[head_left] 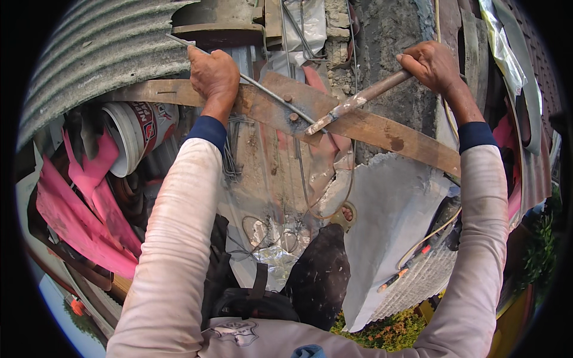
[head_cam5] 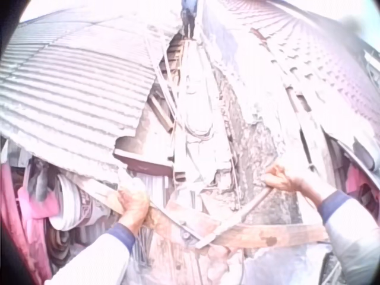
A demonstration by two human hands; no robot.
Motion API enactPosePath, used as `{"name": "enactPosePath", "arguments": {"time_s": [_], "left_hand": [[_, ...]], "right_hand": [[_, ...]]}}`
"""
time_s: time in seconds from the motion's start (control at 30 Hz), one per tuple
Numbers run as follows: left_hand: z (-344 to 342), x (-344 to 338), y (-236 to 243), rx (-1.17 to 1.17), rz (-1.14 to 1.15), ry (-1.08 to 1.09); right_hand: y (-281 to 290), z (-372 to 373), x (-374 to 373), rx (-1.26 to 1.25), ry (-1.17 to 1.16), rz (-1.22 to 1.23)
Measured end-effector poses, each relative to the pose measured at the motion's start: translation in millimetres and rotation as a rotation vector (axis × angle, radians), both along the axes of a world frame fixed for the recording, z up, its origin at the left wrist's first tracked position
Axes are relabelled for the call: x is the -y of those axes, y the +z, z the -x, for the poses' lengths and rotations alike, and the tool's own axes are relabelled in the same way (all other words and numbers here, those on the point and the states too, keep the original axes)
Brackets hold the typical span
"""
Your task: The person uses a metal bending jig and a long metal bar to bend thin metal rods into U-shapes. They repeatedly insert rods into the jig, apply leverage with the bar, and remove the bent pieces.
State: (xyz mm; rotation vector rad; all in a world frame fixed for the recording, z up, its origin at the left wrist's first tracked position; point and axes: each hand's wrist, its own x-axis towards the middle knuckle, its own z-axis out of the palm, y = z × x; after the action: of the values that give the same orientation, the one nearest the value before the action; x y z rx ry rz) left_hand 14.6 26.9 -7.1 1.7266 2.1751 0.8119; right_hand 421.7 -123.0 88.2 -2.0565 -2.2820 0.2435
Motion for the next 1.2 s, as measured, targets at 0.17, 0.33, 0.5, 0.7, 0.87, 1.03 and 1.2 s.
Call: {"name": "enactPosePath", "arguments": {"time_s": [0.17,0.33,0.5,0.7,0.87,1.03,1.2], "left_hand": [[0.0,0.4,6.3,0.024,0.093,-0.006],[-2.0,0.2,7.2,0.037,0.127,0.019],[-3.8,1.0,10.6,-0.003,0.119,-0.013],[-4.0,2.5,12.9,0.049,0.164,-0.026],[-1.0,4.1,6.0,0.041,0.064,-0.039],[-3.3,2.8,11.7,0.041,0.142,0.000],[-6.4,5.7,20.9,0.004,0.189,0.012]], "right_hand": [[-5.4,0.3,9.0,-0.038,0.072,-0.144],[9.8,5.2,22.9,0.010,0.114,-0.143],[31.1,10.5,27.8,0.129,0.067,0.097],[25.9,6.5,15.8,0.087,0.060,0.142],[10.7,-0.2,17.7,0.066,0.079,0.168],[12.7,-0.3,25.1,0.073,0.137,0.050],[16.4,7.0,39.2,0.101,0.133,-0.122]]}}
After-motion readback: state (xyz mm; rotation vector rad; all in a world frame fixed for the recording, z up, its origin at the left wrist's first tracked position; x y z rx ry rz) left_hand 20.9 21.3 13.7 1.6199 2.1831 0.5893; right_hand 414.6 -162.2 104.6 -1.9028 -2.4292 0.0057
